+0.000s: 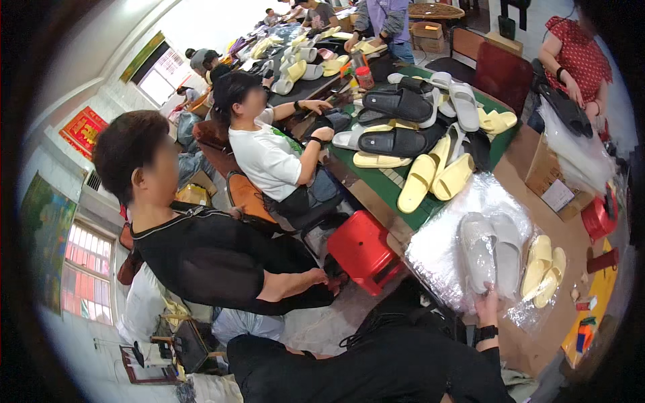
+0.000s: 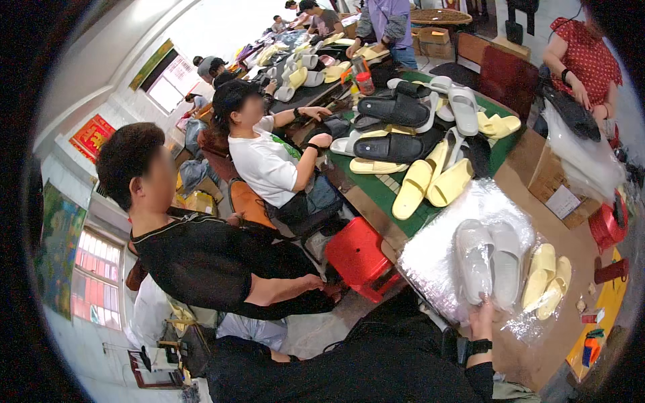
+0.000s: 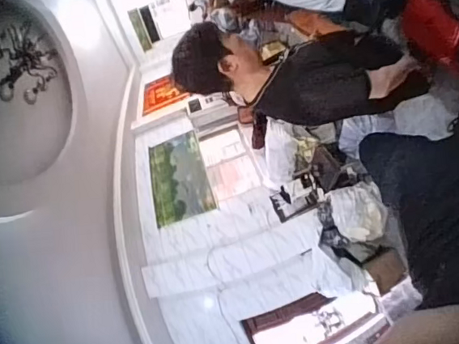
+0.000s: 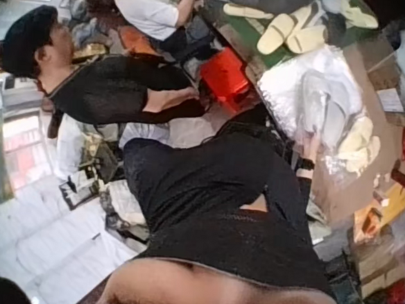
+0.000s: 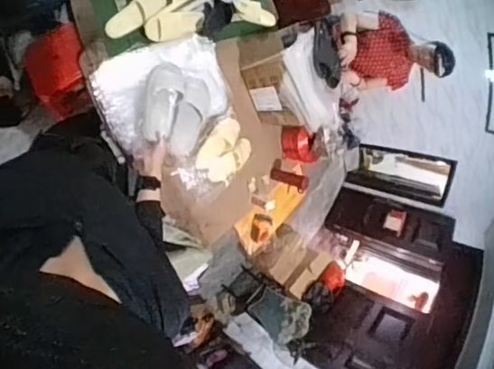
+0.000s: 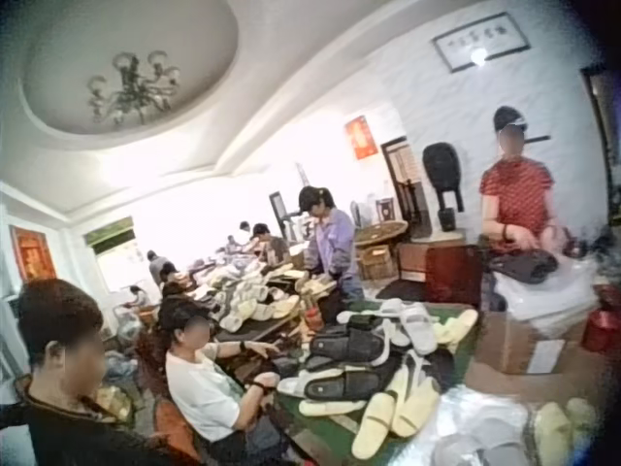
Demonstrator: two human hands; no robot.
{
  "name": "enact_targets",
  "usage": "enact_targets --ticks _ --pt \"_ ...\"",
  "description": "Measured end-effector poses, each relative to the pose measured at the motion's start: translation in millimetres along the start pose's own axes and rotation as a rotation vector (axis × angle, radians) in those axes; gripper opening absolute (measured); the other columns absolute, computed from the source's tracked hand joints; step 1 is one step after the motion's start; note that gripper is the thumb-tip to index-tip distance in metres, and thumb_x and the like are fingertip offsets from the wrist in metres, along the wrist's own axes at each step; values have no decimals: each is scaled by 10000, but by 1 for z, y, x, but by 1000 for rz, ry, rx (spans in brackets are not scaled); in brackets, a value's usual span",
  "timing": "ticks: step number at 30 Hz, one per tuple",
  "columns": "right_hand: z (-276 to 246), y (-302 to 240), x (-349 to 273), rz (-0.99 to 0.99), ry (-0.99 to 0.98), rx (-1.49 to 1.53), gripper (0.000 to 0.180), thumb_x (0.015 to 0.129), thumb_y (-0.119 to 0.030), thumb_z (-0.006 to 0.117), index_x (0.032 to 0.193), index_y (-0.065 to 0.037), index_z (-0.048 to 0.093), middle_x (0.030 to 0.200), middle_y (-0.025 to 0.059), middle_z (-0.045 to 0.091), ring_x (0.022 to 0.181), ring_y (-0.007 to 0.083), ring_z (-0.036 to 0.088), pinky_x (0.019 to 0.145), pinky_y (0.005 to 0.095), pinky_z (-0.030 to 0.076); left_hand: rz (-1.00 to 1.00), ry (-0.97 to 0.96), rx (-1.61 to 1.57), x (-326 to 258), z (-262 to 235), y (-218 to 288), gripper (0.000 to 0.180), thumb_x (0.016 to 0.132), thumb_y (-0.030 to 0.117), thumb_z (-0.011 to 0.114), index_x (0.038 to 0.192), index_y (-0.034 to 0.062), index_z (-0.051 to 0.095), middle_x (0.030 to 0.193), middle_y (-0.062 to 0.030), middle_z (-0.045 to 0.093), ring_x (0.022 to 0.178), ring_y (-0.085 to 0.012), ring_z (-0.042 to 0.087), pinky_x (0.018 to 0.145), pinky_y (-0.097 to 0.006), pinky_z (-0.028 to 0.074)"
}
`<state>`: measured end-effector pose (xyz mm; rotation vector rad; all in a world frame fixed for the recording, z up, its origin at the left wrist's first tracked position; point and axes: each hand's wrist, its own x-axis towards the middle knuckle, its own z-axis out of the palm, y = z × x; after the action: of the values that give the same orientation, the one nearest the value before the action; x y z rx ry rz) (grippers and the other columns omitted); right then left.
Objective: The recorder is packing various pairs of slides and sandals into plastic bags and placing them into a larger shipping bag.
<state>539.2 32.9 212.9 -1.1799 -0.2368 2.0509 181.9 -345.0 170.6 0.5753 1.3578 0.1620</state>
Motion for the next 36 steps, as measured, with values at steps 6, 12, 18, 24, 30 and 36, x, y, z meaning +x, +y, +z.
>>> enact_targets --ticks 6,12,18,24,30,36 --pt "7 -8 -10 21 -20 8 344 739 -80 536 1073 -20 479 1066 135 535 976 293 525 818 460 462 55 98 149 -11 -7 1 205 784 217 531 972 139 552 868 -75 556 701 -222 539 568 -327 428" --pt "5 -7 -9 -34 12 -32 336 736 -74 535 1063 -23 474 1007 115 538 958 296 522 803 464 462 130 151 339 -4 -24 27 211 775 206 529 970 130 553 872 -77 559 725 -226 540 593 -331 430" --pt "-5 -10 -4 -78 -3 -36 307 729 -79 548 1025 -39 479 1009 109 522 950 290 516 790 468 460 203 254 502 -12 -45 46 217 767 194 526 969 120 555 877 -79 562 749 -230 542 617 -335 432" --pt "35 -33 -47 -180 4 -112 494 740 -76 527 1213 -52 386 1091 131 490 972 278 512 817 409 481 264 377 637 -29 -57 58 224 758 183 523 967 111 557 882 -81 564 772 -234 543 641 -338 434" --pt "27 -53 -51 -408 -105 -194 480 875 -290 499 1303 -128 352 1203 112 461 1055 243 504 793 387 496 342 390 853 -38 -76 86 231 749 171 520 966 101 559 887 -83 567 796 -238 544 665 -342 437" --pt "57 -97 -35 -456 -159 -396 576 795 -53 418 1349 -63 260 1286 97 362 1085 197 434 861 310 432 578 141 1139 39 -49 156 238 741 160 518 964 92 560 892 -85 570 820 -242 546 689 -346 439"
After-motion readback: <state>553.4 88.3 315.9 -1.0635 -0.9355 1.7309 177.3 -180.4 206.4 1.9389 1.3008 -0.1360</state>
